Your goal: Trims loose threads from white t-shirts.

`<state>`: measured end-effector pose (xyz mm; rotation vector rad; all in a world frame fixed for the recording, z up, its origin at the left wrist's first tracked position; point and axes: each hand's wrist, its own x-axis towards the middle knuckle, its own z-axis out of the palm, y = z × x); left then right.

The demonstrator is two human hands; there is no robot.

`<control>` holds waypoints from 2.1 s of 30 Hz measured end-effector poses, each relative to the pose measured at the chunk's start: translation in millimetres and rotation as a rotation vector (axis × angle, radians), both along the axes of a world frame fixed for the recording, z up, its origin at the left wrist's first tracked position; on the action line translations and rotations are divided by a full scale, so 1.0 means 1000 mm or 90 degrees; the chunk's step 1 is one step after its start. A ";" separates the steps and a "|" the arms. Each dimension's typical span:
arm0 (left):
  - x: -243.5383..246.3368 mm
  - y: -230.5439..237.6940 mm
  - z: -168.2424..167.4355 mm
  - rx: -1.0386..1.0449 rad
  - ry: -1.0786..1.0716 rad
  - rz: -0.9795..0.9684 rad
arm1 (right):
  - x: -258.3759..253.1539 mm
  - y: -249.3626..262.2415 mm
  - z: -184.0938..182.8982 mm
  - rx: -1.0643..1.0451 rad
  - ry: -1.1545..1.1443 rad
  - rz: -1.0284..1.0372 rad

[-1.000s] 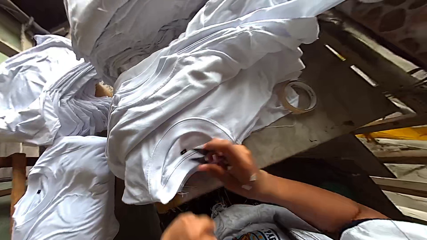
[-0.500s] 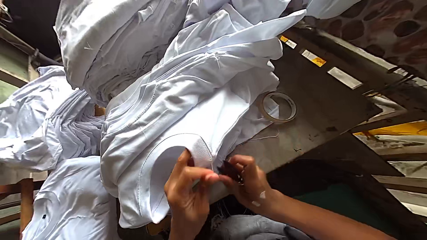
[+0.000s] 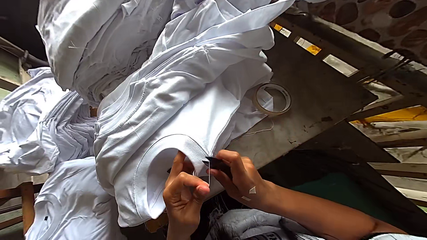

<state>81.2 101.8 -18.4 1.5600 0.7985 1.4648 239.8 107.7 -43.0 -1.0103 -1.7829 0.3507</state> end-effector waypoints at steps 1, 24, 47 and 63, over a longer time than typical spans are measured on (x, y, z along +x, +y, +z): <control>0.000 -0.001 0.000 -0.001 -0.003 -0.002 | 0.000 0.000 0.000 0.006 -0.002 -0.006; 0.003 -0.016 -0.019 -0.055 -0.028 0.021 | 0.015 0.024 0.009 -0.416 0.322 0.176; -0.128 -0.041 0.037 -0.069 0.455 0.440 | 0.057 0.121 0.065 0.065 -0.207 -0.082; 0.023 0.002 -0.011 0.110 0.262 0.064 | 0.045 0.045 0.012 -0.218 0.174 -0.011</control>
